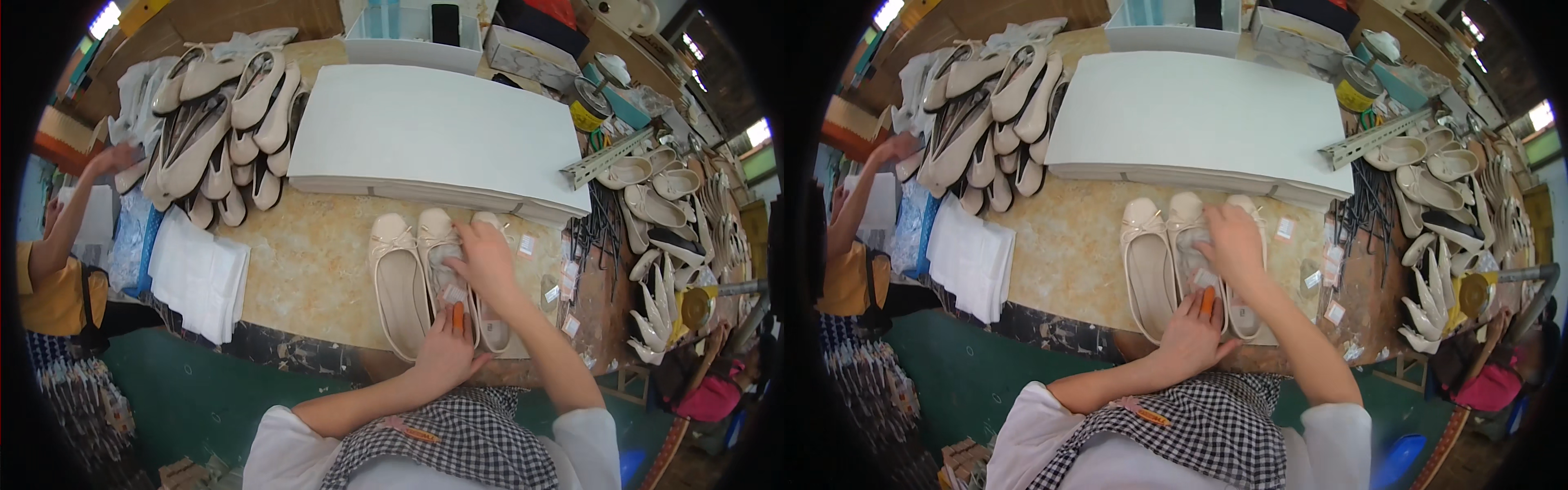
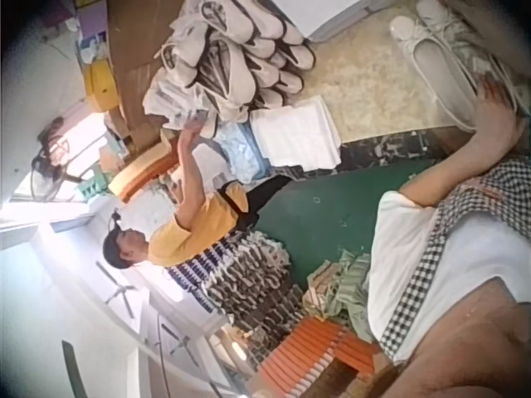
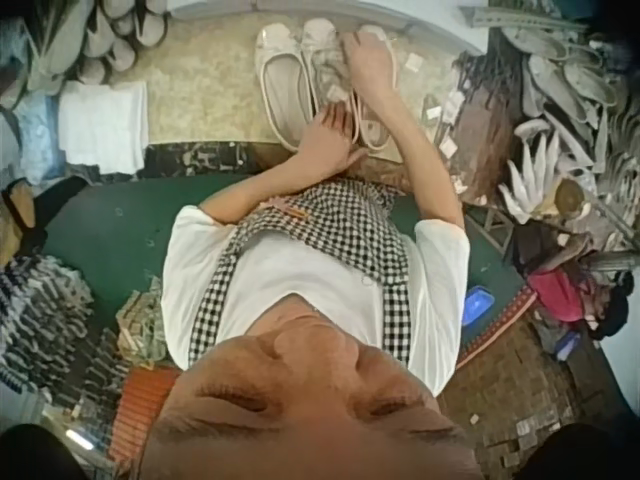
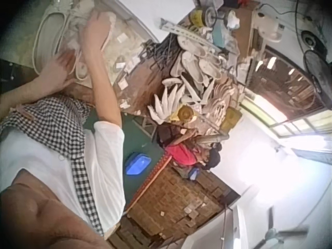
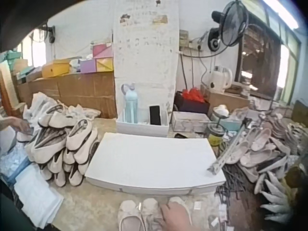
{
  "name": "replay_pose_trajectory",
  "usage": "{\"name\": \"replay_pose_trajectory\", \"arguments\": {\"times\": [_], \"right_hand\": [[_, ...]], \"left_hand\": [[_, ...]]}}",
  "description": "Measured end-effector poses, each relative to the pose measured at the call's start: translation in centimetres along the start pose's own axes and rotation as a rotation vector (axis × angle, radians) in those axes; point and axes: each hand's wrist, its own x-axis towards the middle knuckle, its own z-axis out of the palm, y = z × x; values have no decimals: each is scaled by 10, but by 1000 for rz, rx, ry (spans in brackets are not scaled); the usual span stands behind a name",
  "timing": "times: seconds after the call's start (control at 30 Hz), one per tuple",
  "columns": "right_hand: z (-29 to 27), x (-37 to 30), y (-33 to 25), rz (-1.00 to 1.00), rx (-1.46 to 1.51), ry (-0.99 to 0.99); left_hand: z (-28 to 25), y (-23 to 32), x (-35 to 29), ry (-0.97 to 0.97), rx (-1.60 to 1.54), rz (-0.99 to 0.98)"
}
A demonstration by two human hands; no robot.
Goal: The person cleans beige ballet flats on a workbench using a small brush and a white cloth. They repeatedly insert the brush into the shoe interior to remove debris, wipe the exterior and interior surfaces with the cloth, and place the shoes back on the table. The process is repeated for multiple pairs of shoes.
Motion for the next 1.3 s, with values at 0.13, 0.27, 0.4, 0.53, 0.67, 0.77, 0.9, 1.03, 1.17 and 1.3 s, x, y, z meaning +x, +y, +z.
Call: {"name": "replay_pose_trajectory", "arguments": {"times": [0.13, 0.27, 0.4, 0.53, 0.67, 0.77, 0.9, 1.03, 1.17, 1.3], "right_hand": [[17, 5, -8, 22, -53, 123], [-4, -35, 5, 12, 163, 161], [-31, -83, 6, 39, 314, 174], [-49, -110, 16, 194, 542, 218], [-58, -123, 21, 449, 1416, 300], [-56, -109, 18, 651, 1992, 192], [-55, -99, -23, 823, 2008, -172], [-45, -74, -24, 282, 1084, 8], [-36, -60, -67, -298, 616, -47], [-12, -16, -41, 260, 824, -287]], "left_hand": [[-17, -15, 12, -151, -19, 97], [-82, -70, 118, 243, 94, 143], [-89, -169, 209, 447, 291, -168], [-81, -152, 213, 376, 122, -227], [-103, -65, 161, 544, -112, 116], [-67, -25, 63, 238, -305, 122], [-106, -14, 51, 488, -530, 336], [-83, -44, 4, 596, -603, -49], [-89, -52, 13, 921, -1006, -571], [-58, -83, -21, 339, -1057, -676]]}}
